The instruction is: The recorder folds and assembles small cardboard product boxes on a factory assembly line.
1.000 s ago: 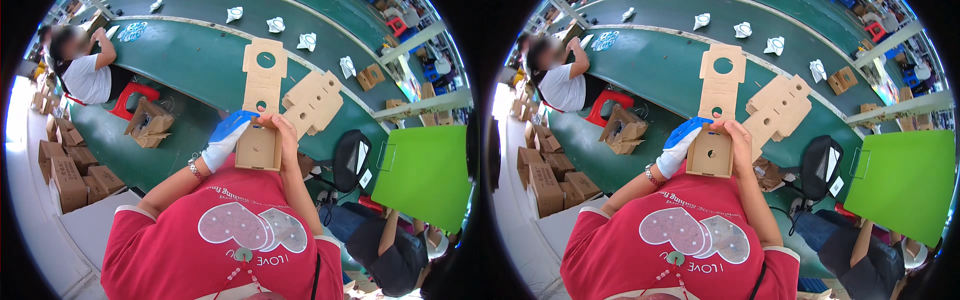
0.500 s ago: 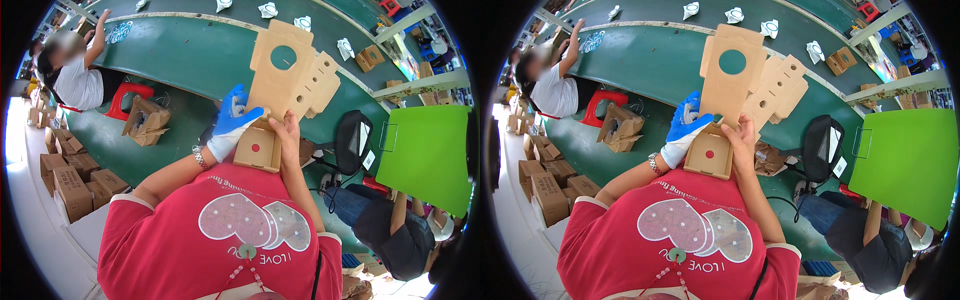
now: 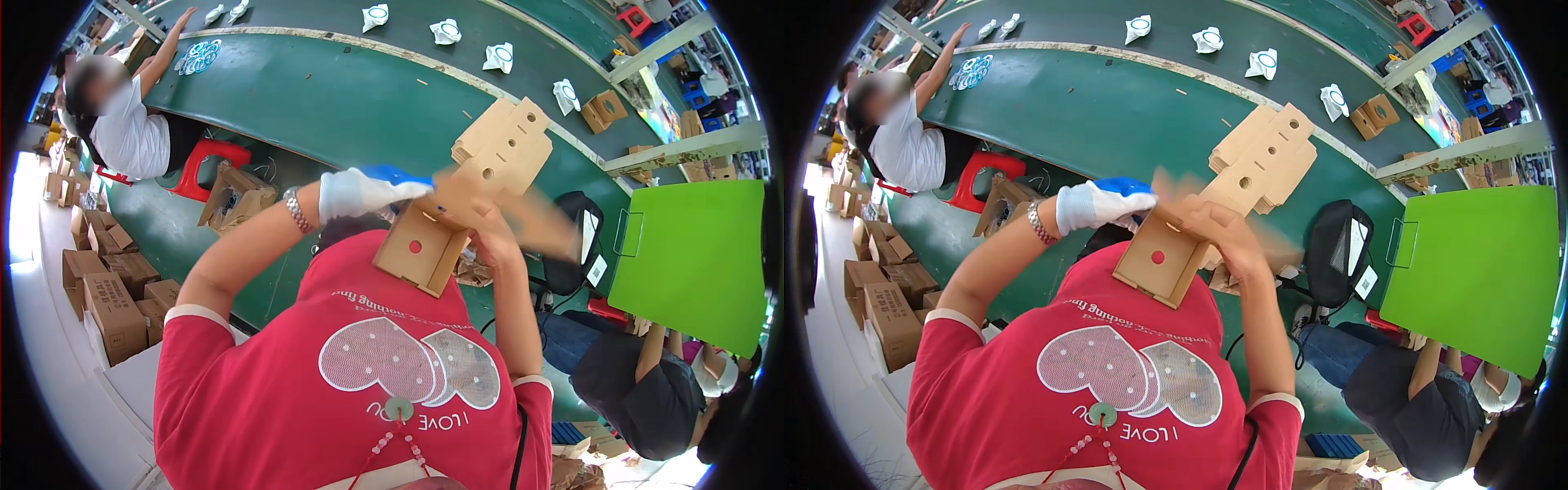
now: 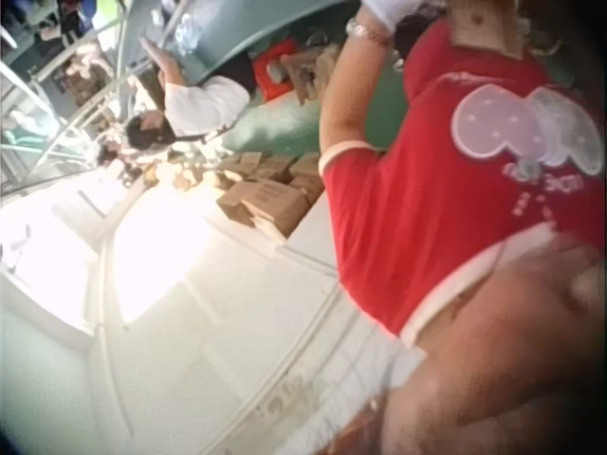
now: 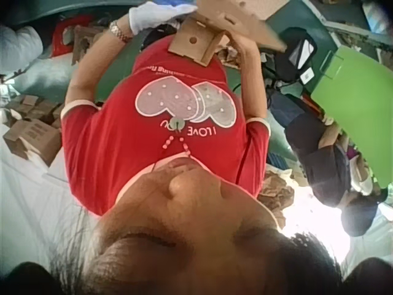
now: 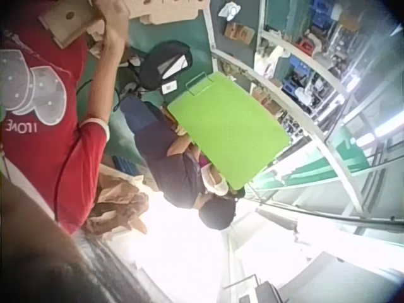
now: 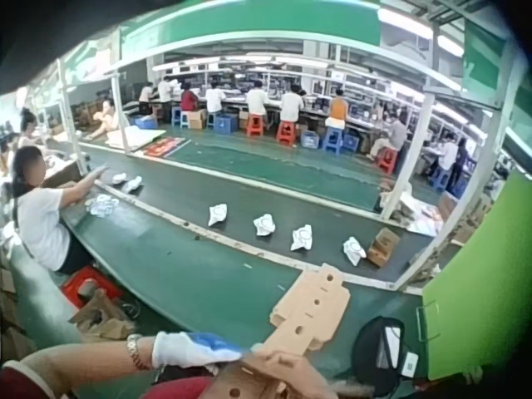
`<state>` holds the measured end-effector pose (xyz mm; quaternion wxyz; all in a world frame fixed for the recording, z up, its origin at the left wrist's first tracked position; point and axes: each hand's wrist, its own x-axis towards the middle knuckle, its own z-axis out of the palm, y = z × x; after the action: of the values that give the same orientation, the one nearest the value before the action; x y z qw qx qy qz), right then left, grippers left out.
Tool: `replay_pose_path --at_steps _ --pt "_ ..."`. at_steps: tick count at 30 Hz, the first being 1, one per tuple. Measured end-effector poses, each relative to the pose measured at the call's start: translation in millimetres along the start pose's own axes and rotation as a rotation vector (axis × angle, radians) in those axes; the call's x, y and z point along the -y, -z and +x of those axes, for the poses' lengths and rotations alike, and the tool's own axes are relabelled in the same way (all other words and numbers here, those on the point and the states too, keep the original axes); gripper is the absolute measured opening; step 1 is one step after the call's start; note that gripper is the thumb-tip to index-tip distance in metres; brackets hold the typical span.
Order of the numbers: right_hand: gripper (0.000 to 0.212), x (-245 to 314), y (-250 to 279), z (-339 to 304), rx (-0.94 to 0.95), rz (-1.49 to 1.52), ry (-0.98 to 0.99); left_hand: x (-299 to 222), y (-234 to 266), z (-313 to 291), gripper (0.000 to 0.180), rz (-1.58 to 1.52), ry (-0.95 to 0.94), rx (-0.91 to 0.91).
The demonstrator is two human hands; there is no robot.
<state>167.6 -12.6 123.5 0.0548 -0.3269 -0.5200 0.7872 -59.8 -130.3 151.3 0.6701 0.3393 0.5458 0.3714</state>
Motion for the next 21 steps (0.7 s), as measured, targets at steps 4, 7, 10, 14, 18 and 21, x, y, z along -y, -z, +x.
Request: replay_pose_path --at_steps 4,7,10,14,18,21 --pt "0.033 8.5 -3.9 9.4 0.037 -0.077 0.024 3.9 6.8 13.8 0.032 0.134 0.002 0.115" --pt "0.037 10.8 3.4 12.4 -0.02 -0.384 0.025 17.3 7.2 36.9 0.038 0.231 -0.023 0.062" --pt "0.029 24.5 5.5 13.7 -0.04 -0.588 0.012 14.5 3.4 52.3 0.036 0.287 0.009 -0.054" --pt "0.046 5.4 39.2 43.2 -0.153 -0.558 0.065 63.3 32.5 117.0 0.036 0.52 -0.363 -0.075" --pt "0.038 -42.0 82.3 74.4 -0.738 -0.459 0.169 87.4 33.9 92.1 0.062 -0.148 -0.157 -0.327" --pt "0.028 -67.3 72.4 88.9 -1.091 -0.843 0.348 113.7 15.1 83.6 0.104 0.275 -0.343 -0.335"
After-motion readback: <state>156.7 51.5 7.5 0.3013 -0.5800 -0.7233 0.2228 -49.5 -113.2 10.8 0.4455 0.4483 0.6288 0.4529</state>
